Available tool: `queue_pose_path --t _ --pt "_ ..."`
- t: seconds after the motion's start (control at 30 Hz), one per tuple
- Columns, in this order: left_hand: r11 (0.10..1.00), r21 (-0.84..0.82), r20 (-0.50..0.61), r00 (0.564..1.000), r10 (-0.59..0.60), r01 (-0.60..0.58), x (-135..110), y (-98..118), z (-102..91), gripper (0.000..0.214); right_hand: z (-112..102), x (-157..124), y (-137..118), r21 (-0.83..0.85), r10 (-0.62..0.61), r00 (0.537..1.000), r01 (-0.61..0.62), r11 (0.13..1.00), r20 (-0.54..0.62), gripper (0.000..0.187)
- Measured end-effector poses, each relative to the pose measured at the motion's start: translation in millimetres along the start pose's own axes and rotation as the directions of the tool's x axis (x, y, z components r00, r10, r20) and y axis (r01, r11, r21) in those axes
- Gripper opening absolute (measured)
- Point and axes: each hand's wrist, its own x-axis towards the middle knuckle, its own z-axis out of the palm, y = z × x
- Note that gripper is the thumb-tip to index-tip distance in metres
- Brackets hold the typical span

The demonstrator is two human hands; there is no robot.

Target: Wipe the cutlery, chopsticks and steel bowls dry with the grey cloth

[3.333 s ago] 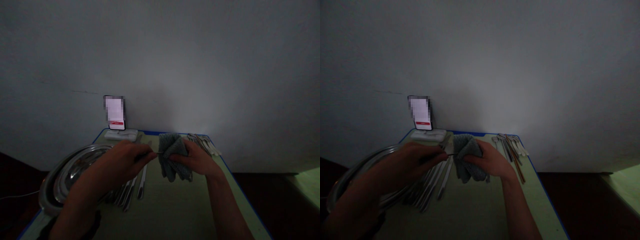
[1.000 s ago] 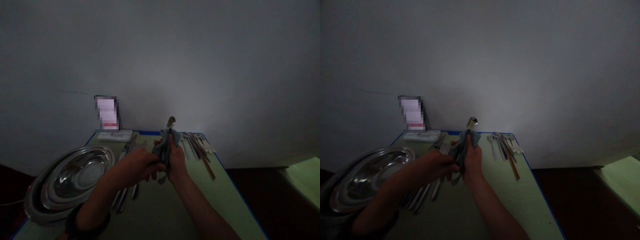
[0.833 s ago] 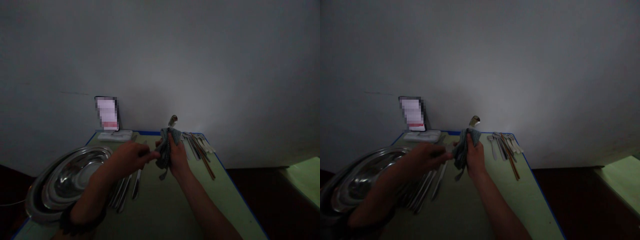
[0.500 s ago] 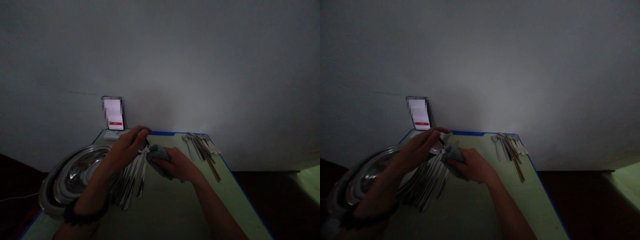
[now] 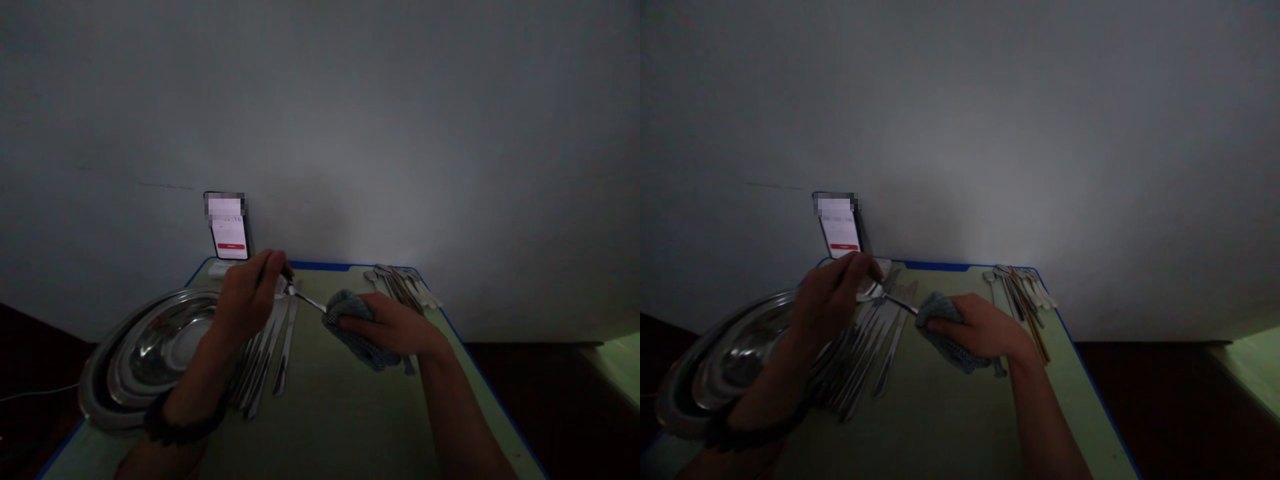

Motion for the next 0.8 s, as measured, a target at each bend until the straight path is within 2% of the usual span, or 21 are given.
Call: queue_pose_path --t 0.17,0.27,0.37,0.47,0.6,0.7,0.8 --pt "0.988 0.007 0.173 0.973 0.151 -0.154 -8.4 7.4 21.9 0.033 27.2 19.3 -7.0 0.107 -0.050 0.992 0.063 0.992 -0.118 0.026" --pt "0.979 0.073 0.191 0.966 0.175 -0.192 -9.8 8.2 29.3 0.033 39.8 28.1 -7.5 0.150 -0.015 0.980 0.045 0.988 -0.196 0.029" --pt "0.979 0.094 0.191 0.968 0.161 -0.181 -6.2 3.8 24.9 0.034 43.4 31.5 -7.7 0.164 0.019 0.971 0.022 0.986 -0.240 0.033" --pt "0.992 0.086 0.140 0.987 0.078 -0.091 -0.5 -4.9 12.3 0.036 34.8 27.1 -4.5 0.131 0.015 0.982 0.011 0.991 -0.191 0.034" --pt "0.995 0.078 0.004 0.998 -0.064 0.063 4.5 -14.5 -3.9 0.036 13.1 12.9 3.5 0.087 0.031 0.996 -0.024 0.996 -0.084 0.032" --pt "0.994 0.052 -0.078 0.993 -0.088 0.092 4.3 -14.7 -8.1 0.035 4.2 5.7 6.8 0.086 0.055 0.998 -0.051 0.995 -0.042 0.035" --pt "0.998 0.015 -0.107 0.992 -0.065 0.067 2.8 -11.1 -8.4 0.034 5.6 5.7 7.3 0.076 0.060 0.997 -0.056 0.996 -0.049 0.037"
